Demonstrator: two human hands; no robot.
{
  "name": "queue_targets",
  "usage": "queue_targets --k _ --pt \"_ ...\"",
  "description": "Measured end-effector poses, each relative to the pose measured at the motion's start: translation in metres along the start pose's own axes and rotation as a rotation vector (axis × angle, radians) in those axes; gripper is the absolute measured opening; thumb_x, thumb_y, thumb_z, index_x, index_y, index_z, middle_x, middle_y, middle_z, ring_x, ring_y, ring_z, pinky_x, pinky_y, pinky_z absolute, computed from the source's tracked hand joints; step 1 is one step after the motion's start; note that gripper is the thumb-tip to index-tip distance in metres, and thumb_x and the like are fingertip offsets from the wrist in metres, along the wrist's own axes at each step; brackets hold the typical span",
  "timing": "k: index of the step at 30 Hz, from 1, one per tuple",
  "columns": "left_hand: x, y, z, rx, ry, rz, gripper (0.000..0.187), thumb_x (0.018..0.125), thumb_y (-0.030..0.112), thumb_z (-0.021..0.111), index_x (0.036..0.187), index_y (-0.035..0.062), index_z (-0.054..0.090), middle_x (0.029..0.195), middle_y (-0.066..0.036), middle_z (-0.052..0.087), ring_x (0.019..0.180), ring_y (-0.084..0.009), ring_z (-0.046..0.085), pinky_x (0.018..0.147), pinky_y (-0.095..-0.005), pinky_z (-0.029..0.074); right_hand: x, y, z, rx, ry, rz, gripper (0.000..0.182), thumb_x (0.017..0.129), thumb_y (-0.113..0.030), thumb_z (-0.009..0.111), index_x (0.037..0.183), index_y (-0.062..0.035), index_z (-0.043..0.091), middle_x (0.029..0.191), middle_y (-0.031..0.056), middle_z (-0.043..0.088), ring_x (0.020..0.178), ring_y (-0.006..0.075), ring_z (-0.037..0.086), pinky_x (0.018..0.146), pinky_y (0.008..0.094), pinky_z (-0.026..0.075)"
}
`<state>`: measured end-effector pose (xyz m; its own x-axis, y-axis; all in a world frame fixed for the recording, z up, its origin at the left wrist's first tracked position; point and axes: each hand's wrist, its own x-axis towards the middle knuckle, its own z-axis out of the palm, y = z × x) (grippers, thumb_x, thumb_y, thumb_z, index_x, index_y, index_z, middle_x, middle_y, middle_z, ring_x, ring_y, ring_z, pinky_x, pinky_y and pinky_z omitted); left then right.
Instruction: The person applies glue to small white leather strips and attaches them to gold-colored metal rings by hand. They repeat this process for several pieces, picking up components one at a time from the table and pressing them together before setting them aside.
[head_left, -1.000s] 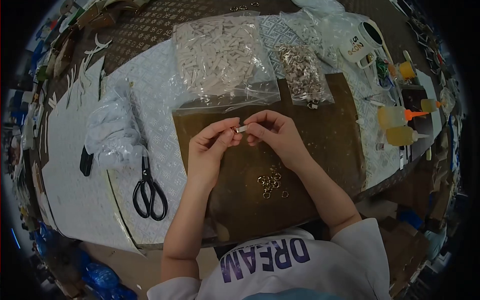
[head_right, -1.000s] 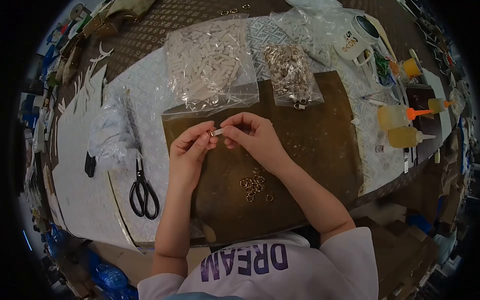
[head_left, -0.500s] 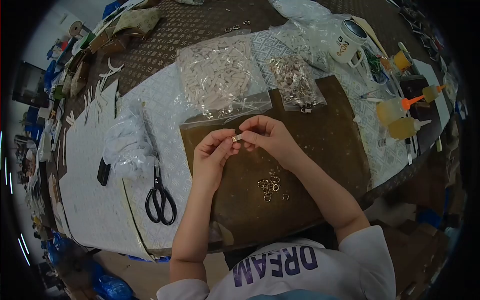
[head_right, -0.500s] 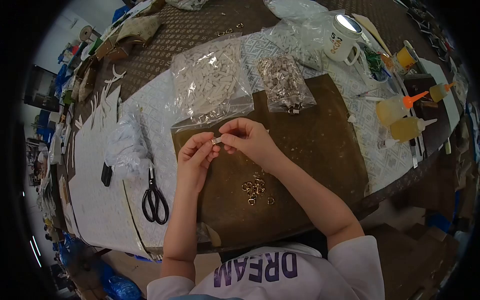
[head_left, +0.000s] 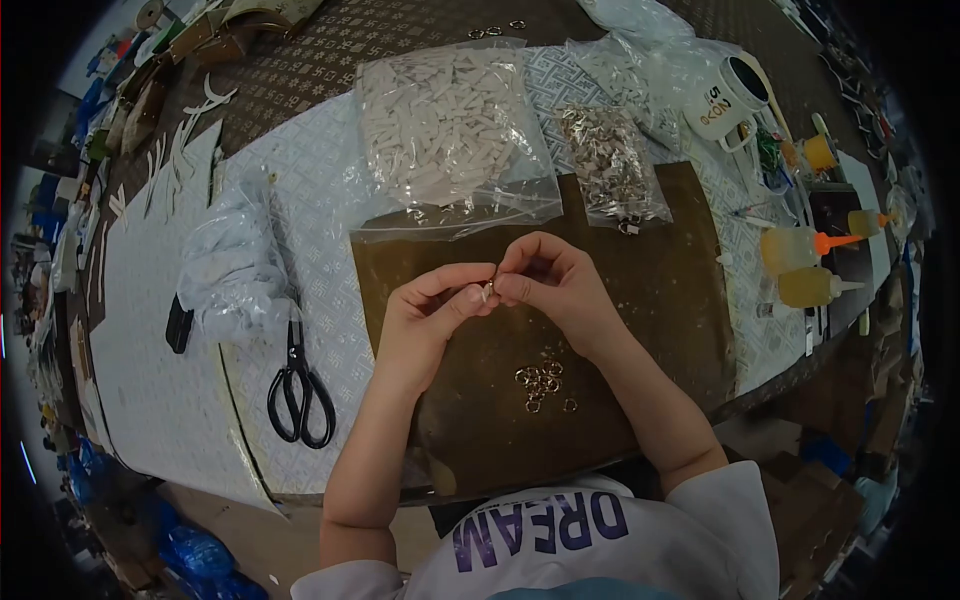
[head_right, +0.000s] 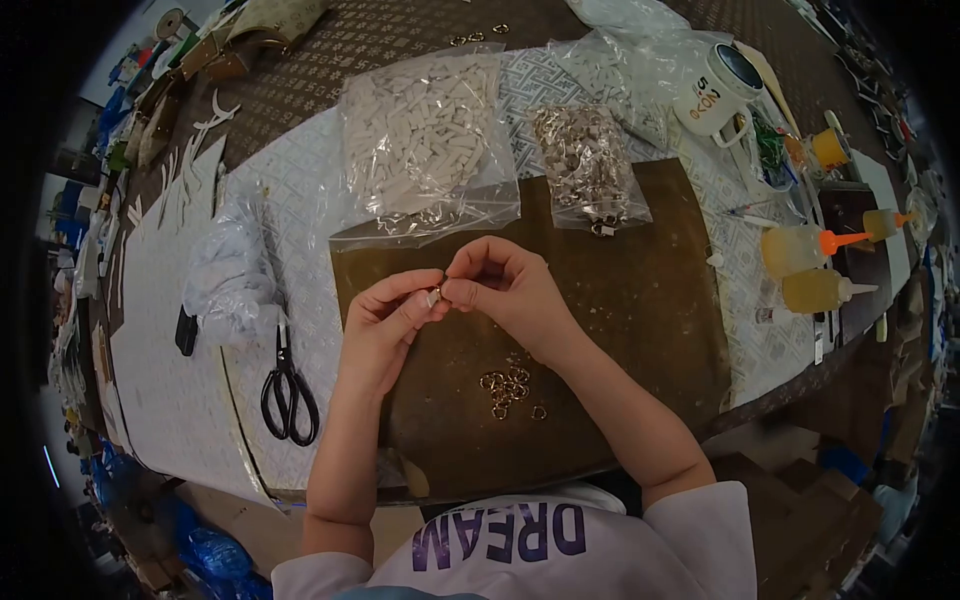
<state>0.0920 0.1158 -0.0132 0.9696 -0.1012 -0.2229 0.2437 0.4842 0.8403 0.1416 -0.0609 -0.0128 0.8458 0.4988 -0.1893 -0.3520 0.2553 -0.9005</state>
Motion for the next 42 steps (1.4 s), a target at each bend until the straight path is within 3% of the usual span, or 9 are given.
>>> queue_targets --k 7,13,17,26,30,34,37,40,42 --pt "-0.001 -0.002 0.003 0.231 0.202 0.125 0.018 0.082 -0.001 0.066 0.099 0.0003 0.066 0.089 -0.005 0.067 0.081 -0.0087 0.062 0.074 -0.0208 0.049 -0.005 -0.006 0.012 -0.372 0.051 -0.128 0.018 0.082 -0.003 0.066 0.098 -0.001 0.058 0.092 0.0023 0.061 0.085 0.0065 0.057 0.076 0.0204 0.046" --pt "-0.003 -0.007 0.001 0.27 0.206 0.103 0.017 0.082 -0.002 0.064 0.099 0.0005 0.067 0.09 -0.004 0.067 0.081 -0.0066 0.061 0.074 -0.02 0.048 -0.004 -0.003 0.012 -0.465 0.103 -0.074 0.013 0.081 -0.003 0.066 0.092 0.0017 0.06 0.088 0.0023 0.063 0.083 0.007 0.058 0.074 0.0208 0.048" --pt "-0.003 -0.003 0.002 0.22 0.165 0.081 0.016 0.083 -0.001 0.063 0.099 0.0005 0.067 0.093 -0.005 0.067 0.083 -0.0079 0.061 0.075 -0.0212 0.049 -0.002 -0.004 0.011 -0.366 0.097 -0.004 0.01 0.08 -0.001 0.067 0.089 -0.0004 0.061 0.085 0.0 0.061 0.079 0.0046 0.056 0.072 0.0195 0.046" --pt "-0.006 -0.003 -0.001 0.223 0.129 0.14 0.018 0.081 0.001 0.065 0.099 -0.0004 0.067 0.091 -0.006 0.068 0.082 -0.0105 0.062 0.074 -0.0224 0.05 -0.003 0.0 0.014 -0.256 0.059 -0.14 0.014 0.081 0.003 0.063 0.09 -0.0031 0.055 0.09 0.0012 0.059 0.085 0.0074 0.056 0.078 0.0219 0.045" --pt "-0.005 -0.007 0.005 0.177 0.209 0.102 0.02 0.079 -0.003 0.065 0.099 -0.0035 0.066 0.089 -0.009 0.068 0.079 -0.014 0.064 0.073 -0.0244 0.051 -0.004 -0.002 0.011 -0.47 0.054 -0.246 0.013 0.083 -0.001 0.063 0.094 -0.0029 0.056 0.091 0.0007 0.059 0.083 0.0076 0.057 0.076 0.0215 0.046" --pt "-0.003 -0.012 0.002 0.097 0.236 0.036 0.023 0.081 0.002 0.065 0.104 -0.0016 0.064 0.092 -0.008 0.067 0.082 -0.0144 0.064 0.074 -0.0234 0.05 -0.018 -0.005 0.016 -0.486 0.208 -0.353 0.018 0.084 -0.003 0.063 0.1 -0.0016 0.056 0.09 0.0028 0.059 0.083 0.0087 0.058 0.07 0.0212 0.047" --pt "-0.003 -0.014 0.006 -0.017 0.191 -0.009 0.021 0.082 0.001 0.065 0.103 -0.0025 0.064 0.09 -0.008 0.067 0.08 -0.0142 0.064 0.075 -0.0259 0.052 -0.058 -0.015 0.011 -0.36 0.409 -0.505 0.02 0.086 0.001 0.06 0.104 -0.002 0.053 0.096 0.0026 0.055 0.086 0.0072 0.055 0.076 0.0206 0.044" --pt "-0.007 -0.014 0.011 0.004 0.153 -0.11 0.023 0.083 0.001 0.064 0.105 -0.0021 0.062 0.092 -0.009 0.066 0.08 -0.0156 0.065 0.075 -0.0268 0.053 -0.099 0.002 -0.045 -0.841 0.855 -0.96 0.016 0.084 0.007 0.056 0.096 -0.0014 0.049 0.095 0.0061 0.047 0.07 0.0108 0.047 0.064 0.0226 0.041" --pt "-0.009 -0.022 0.007 -0.024 0.08 -0.104 0.022 0.083 0.001 0.063 0.106 -0.0018 0.062 0.092 -0.009 0.066 0.081 -0.0158 0.065 0.075 -0.0267 0.054 -0.131 0.021 -0.087 -0.785 1.037 -1.031 0.019 0.084 0.007 0.056 0.098 -0.0025 0.046 0.099 0.0076 0.044 0.072 0.0124 0.044 0.067 0.0235 0.04"
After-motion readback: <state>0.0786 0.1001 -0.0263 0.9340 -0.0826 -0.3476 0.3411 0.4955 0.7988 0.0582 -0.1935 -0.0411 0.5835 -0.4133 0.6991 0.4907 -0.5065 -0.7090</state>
